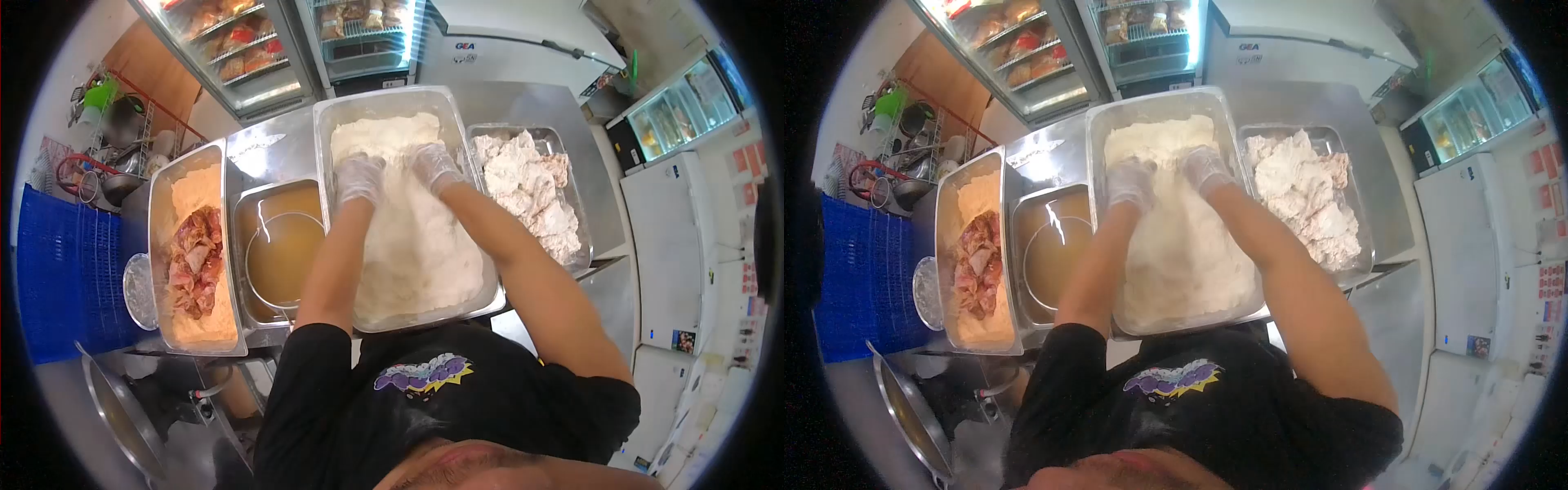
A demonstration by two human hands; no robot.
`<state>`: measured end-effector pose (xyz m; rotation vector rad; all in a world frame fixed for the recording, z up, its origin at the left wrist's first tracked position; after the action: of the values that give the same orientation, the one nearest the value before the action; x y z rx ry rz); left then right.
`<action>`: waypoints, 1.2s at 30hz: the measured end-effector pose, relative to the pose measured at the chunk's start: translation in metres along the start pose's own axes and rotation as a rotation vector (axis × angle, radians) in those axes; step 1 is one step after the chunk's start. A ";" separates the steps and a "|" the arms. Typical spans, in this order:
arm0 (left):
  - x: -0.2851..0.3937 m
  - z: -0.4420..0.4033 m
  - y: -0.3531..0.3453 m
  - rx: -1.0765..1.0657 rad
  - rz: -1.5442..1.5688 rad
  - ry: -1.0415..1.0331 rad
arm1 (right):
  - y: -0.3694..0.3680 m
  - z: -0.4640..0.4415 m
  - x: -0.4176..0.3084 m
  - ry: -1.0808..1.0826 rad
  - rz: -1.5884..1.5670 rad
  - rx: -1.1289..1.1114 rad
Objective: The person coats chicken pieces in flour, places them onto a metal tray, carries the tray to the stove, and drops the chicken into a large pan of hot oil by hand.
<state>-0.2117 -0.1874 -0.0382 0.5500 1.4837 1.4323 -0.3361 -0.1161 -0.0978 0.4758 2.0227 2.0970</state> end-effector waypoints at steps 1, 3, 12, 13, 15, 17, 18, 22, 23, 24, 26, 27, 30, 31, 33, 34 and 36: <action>0.000 -0.001 0.002 0.000 0.011 0.038 | -0.001 -0.006 0.005 0.014 -0.109 0.050; 0.002 -0.002 -0.004 -0.016 0.034 0.103 | 0.004 -0.008 0.018 0.018 -0.291 0.091; 0.013 -0.005 -0.028 0.050 -0.037 -0.163 | -0.006 0.078 -0.013 0.039 -0.592 -0.038; 0.010 -0.002 -0.029 0.036 -0.022 -0.159 | 0.016 0.081 -0.031 -0.039 -0.607 -0.044; 0.005 0.008 -0.031 0.000 0.009 -0.146 | 0.023 0.082 -0.052 -0.131 -0.581 -0.066; -0.008 0.035 0.000 -0.001 0.212 -0.038 | 0.018 0.080 -0.059 -0.157 -0.490 -0.090; -0.013 0.048 0.010 0.003 0.313 0.019 | 0.029 0.084 -0.059 -0.172 -0.595 -0.065; -0.004 0.097 -0.024 0.141 1.323 0.177 | 0.022 0.107 -0.021 -0.313 -1.452 -0.161; 0.017 0.105 -0.039 -0.051 1.506 0.146 | 0.026 0.116 -0.021 -0.306 -1.584 -0.114; 0.038 0.112 -0.047 -0.243 1.683 0.107 | 0.031 0.125 -0.021 -0.295 -1.718 -0.067; 0.051 0.133 -0.047 -0.309 2.011 0.224 | 0.054 0.140 -0.025 -0.244 -1.698 0.008; 0.054 0.138 -0.047 -0.342 2.170 0.280 | 0.068 0.144 -0.030 -0.251 -1.394 -0.030; 0.044 0.128 -0.057 -0.266 1.665 0.115 | 0.084 0.148 -0.040 -0.343 -1.012 -0.395; 0.043 0.132 -0.048 -0.242 1.808 0.119 | 0.049 0.149 -0.042 -0.437 -1.462 -0.415; 0.040 0.145 -0.024 -0.189 2.096 0.126 | 0.013 0.147 -0.044 -0.487 -1.957 -0.396; 0.039 0.139 -0.030 -0.109 2.088 0.110 | 0.012 0.145 -0.045 -0.404 -2.015 -0.366; 0.033 0.124 -0.040 0.053 2.066 0.085 | 0.021 0.142 -0.048 -0.080 -1.587 -0.327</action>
<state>-0.1082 -0.1065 -0.0668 2.4356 0.5714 2.7508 -0.2389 -0.0020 -0.0789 -0.8335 1.0985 1.1846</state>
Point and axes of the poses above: each hand's wrist, its own z-axis away from the middle knuckle, its own y-axis out of the back of the hand, x = y × z, the point moved 8 cm from there along -z, towards the middle knuckle, and after that the axes turned 12 degrees about -z, right-handed, at the moved point
